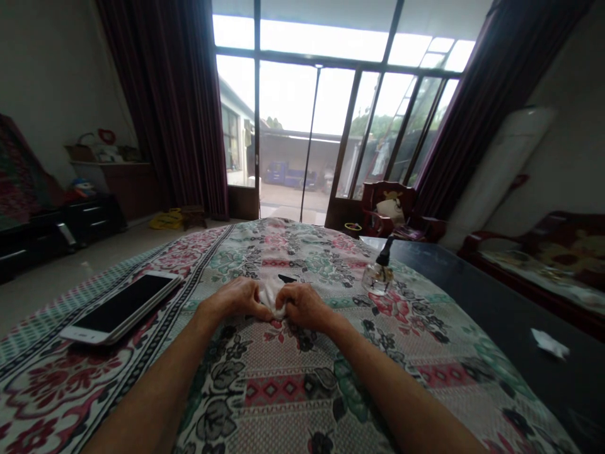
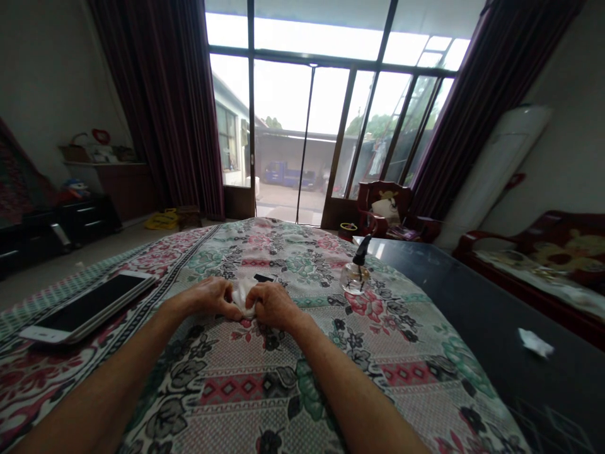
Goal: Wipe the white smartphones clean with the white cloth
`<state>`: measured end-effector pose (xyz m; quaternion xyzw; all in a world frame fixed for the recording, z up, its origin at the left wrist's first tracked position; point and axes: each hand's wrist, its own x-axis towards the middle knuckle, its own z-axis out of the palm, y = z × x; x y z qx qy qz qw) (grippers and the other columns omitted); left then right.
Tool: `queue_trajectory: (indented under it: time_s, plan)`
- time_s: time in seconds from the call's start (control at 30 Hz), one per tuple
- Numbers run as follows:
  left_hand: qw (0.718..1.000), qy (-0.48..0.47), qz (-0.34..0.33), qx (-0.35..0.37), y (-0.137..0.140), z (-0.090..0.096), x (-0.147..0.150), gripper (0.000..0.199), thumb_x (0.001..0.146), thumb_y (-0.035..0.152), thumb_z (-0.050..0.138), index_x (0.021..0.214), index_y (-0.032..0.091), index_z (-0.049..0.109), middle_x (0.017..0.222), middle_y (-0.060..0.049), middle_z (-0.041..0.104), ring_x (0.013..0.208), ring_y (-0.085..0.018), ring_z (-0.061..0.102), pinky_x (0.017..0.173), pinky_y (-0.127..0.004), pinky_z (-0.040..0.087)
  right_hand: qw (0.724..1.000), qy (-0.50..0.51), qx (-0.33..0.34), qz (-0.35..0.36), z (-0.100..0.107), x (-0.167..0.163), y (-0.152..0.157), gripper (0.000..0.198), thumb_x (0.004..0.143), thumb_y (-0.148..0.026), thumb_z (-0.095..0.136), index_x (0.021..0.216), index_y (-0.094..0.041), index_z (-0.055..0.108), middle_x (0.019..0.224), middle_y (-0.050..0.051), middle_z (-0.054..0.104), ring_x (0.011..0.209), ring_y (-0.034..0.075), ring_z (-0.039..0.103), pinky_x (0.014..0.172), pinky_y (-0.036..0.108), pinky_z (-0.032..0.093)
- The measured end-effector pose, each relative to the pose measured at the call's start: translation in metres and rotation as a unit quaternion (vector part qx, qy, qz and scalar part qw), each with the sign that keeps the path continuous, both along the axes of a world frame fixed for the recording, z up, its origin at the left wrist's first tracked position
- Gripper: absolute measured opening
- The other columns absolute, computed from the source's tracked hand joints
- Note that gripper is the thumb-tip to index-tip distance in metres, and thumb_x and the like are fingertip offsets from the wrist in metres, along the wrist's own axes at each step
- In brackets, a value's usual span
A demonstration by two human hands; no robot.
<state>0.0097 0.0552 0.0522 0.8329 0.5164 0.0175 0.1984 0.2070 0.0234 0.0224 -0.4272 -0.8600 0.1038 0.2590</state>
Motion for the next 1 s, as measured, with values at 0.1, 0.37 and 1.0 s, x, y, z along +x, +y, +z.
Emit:
queue_trajectory:
  time_s: [0.1,0.37,1.0]
  plan:
    - [1.0,0.0,0.008,0.008,0.002,-0.003,-0.001,0.042,0.056,0.057,0.072,0.076,0.021,0.068,0.073,-0.001,0.068,0.071,-0.018,0.059,0.055,-0.025,0.033,1.0,-0.019,-0.018,-0.008,0.007,0.007,-0.002,0.031,0.067,0.0,0.049,0.074,-0.02,0.072,0.076,0.0,0.07,0.069,0.011,0.059,0.068,0.02,0.041]
    - [1.0,-0.005,0.019,0.007,0.002,-0.003,-0.001,0.047,0.052,0.061,0.074,0.077,0.021,0.067,0.077,-0.003,0.069,0.073,-0.02,0.06,0.055,-0.026,0.034,0.982,-0.064,0.036,-0.174,0.037,0.055,0.001,0.027,0.069,-0.003,0.05,0.072,-0.02,0.072,0.076,0.003,0.07,0.072,0.015,0.061,0.071,0.025,0.042]
    - [1.0,-0.002,0.008,0.024,0.001,-0.002,-0.001,0.043,0.058,0.058,0.071,0.081,0.022,0.067,0.081,-0.003,0.07,0.074,-0.02,0.061,0.058,-0.026,0.035,0.995,-0.071,0.066,-0.009,-0.007,-0.007,-0.001,0.035,0.079,-0.003,0.053,0.107,-0.02,0.065,0.113,0.007,0.067,0.106,0.019,0.057,0.092,0.026,0.042]
